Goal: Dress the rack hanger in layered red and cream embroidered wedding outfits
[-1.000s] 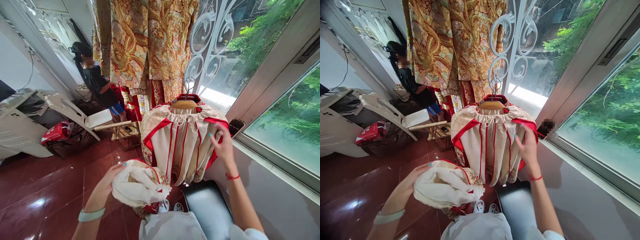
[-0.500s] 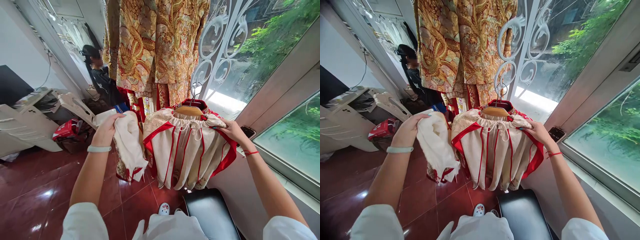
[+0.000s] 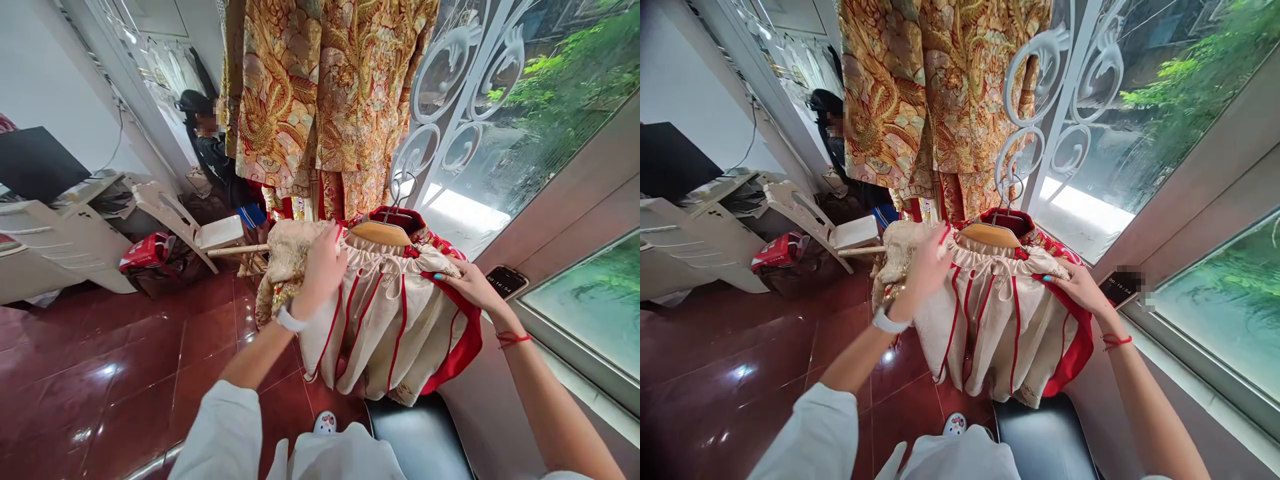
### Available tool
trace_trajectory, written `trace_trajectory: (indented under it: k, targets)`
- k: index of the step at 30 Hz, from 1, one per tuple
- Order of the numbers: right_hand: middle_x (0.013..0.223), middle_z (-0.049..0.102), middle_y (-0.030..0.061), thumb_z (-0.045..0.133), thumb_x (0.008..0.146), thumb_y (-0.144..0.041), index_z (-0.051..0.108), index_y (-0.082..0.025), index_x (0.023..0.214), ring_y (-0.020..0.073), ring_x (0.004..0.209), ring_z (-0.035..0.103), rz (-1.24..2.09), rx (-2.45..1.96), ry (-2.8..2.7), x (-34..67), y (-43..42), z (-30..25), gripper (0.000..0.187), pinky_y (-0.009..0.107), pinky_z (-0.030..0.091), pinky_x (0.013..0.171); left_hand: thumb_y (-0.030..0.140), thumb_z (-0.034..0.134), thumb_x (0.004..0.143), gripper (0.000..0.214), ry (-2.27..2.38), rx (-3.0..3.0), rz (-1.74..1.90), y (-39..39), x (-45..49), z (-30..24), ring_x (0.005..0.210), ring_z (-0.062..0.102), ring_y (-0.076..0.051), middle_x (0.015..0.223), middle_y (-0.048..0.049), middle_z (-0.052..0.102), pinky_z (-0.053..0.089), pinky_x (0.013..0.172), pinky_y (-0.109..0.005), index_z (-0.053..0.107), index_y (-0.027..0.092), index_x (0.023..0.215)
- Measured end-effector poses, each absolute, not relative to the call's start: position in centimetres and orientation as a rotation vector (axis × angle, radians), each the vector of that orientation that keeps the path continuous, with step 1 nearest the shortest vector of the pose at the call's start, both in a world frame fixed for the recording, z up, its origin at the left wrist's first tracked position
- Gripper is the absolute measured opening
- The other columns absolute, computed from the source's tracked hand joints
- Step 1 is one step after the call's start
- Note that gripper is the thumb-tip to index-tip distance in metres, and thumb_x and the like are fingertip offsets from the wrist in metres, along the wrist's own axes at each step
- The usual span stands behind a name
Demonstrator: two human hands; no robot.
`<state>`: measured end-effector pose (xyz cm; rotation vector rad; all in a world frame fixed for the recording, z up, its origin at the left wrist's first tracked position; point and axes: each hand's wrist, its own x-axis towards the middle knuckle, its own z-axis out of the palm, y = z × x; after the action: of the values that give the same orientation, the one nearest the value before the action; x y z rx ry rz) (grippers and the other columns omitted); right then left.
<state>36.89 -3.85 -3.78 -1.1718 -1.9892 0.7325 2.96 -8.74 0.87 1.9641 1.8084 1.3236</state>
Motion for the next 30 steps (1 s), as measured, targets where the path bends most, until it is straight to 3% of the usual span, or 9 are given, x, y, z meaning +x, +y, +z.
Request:
trace_trajectory:
  k: [4, 8, 13, 17, 19, 22, 24, 26, 30]
  targets:
    - [0.126, 0.072, 0.0113, 0.07, 0.082, -0.058, 0.072, -0.019, 0.122, 0.0346, 0.117, 0.066, 0.684, -1.162, -1.947, 36.6, -3.1, -5.0, 0.057, 0.051, 0.051, 0.105, -0.001, 0.041, 0.086, 0.07, 1.968, 2.084, 1.35, -10.1, 6.3, -3.2, 0.135, 0.056, -0.029, 0.164, -0.0127, 0.034, 0.055, 0.104, -0.039, 0.042, 0.019, 0.153]
    - [0.131, 0.07, 0.0122, 0.07, 0.083, -0.055, 0.069, -0.017, 0.127, 0.0344, 0.122, 0.064, 0.642, -1.166, -1.924, 36.5, -2.6, -5.6, 0.057, 0.051, 0.047, 0.108, 0.007, 0.051, 0.087, 0.07, 2.065, 1.86, 1.567, -10.2, 4.7, -6.0, 0.132, 0.058, -0.032, 0.156, -0.0173, 0.039, 0.058, 0.099, -0.042, 0.038, 0.022, 0.154]
    - [0.127, 0.072, 0.0115, 0.069, 0.085, -0.053, 0.069, -0.018, 0.127, 0.0339, 0.117, 0.066, 0.608, -1.169, -1.918, 36.0, -2.9, -5.7, 0.054, 0.05, 0.05, 0.104, 0.012, 0.044, 0.093, 0.064, 1.986, 1.745, 1.337, -11.9, 4.3, -8.3, 0.133, 0.057, -0.035, 0.148, -0.0216, 0.05, 0.053, 0.104, -0.048, 0.034, 0.018, 0.156]
    - [0.119, 0.074, 0.0114, 0.068, 0.084, -0.052, 0.072, -0.017, 0.121, 0.0335, 0.108, 0.068, 0.627, -1.18, -1.891, 35.7, -3.1, -5.8, 0.051, 0.049, 0.054, 0.098, 0.014, 0.038, 0.096, 0.07, 1.726, 1.817, 1.381, -13.6, 7.6, -7.6, 0.142, 0.049, -0.027, 0.158, -0.0167, 0.043, 0.046, 0.113, -0.04, 0.017, 0.022, 0.163]
    - [0.119, 0.074, 0.0111, 0.07, 0.082, -0.052, 0.073, -0.017, 0.119, 0.0339, 0.11, 0.068, 0.641, -1.171, -1.888, 35.8, -3.0, -5.9, 0.052, 0.049, 0.053, 0.1, 0.017, 0.041, 0.096, 0.072, 1.605, 1.842, 1.361, -13.7, 8.0, -6.5, 0.133, 0.057, -0.024, 0.152, -0.0157, 0.052, 0.05, 0.107, -0.037, 0.015, 0.021, 0.164]
    - [0.123, 0.073, 0.0105, 0.072, 0.079, -0.055, 0.073, -0.018, 0.12, 0.0343, 0.116, 0.066, 0.66, -1.162, -1.898, 36.1, -2.8, -5.7, 0.055, 0.05, 0.05, 0.105, 0.026, 0.049, 0.095, 0.062, 1.537, 1.835, 1.244, -12.4, 4.0, -4.4, 0.102, 0.069, -0.023, 0.121, -0.0113, 0.072, 0.055, 0.088, -0.034, 0.038, 0.017, 0.155]
    - [0.126, 0.072, 0.0107, 0.072, 0.079, -0.057, 0.072, -0.019, 0.121, 0.0343, 0.119, 0.065, 0.688, -1.17, -1.907, 36.3, -2.7, -5.4, 0.057, 0.05, 0.049, 0.107, 0.03, 0.049, 0.095, 0.044, 1.68, 1.703, 1.472, -10.4, -1.1, -3.5, 0.098, 0.068, -0.021, 0.11, -0.0069, 0.073, 0.053, 0.088, -0.033, 0.06, 0.017, 0.136]
    - [0.129, 0.071, 0.0116, 0.073, 0.078, -0.06, 0.071, -0.018, 0.124, 0.035, 0.121, 0.065, 0.738, -1.174, -1.915, 36.6, -2.6, -5.0, 0.062, 0.05, 0.049, 0.108, 0.028, 0.046, 0.095, 0.035, 1.848, 1.416, 1.81, -7.8, -6.3, -3.3, 0.112, 0.063, -0.02, 0.115, -0.0048, 0.071, 0.049, 0.096, -0.031, 0.064, 0.016, 0.123]
    - [0.126, 0.072, 0.0118, 0.07, 0.078, -0.069, 0.071, -0.022, 0.124, 0.034, 0.116, 0.068, 0.79, -1.152, -1.967, 36.3, -3.0, -4.4, 0.067, 0.048, 0.055, 0.101, 0.043, 0.051, 0.091, 0.034, 1.634, 1.149, 1.544, -3.2, -11.8, -4.8, 0.104, 0.067, -0.024, 0.1, -0.0084, 0.075, 0.052, 0.092, -0.035, 0.068, 0.015, 0.098]
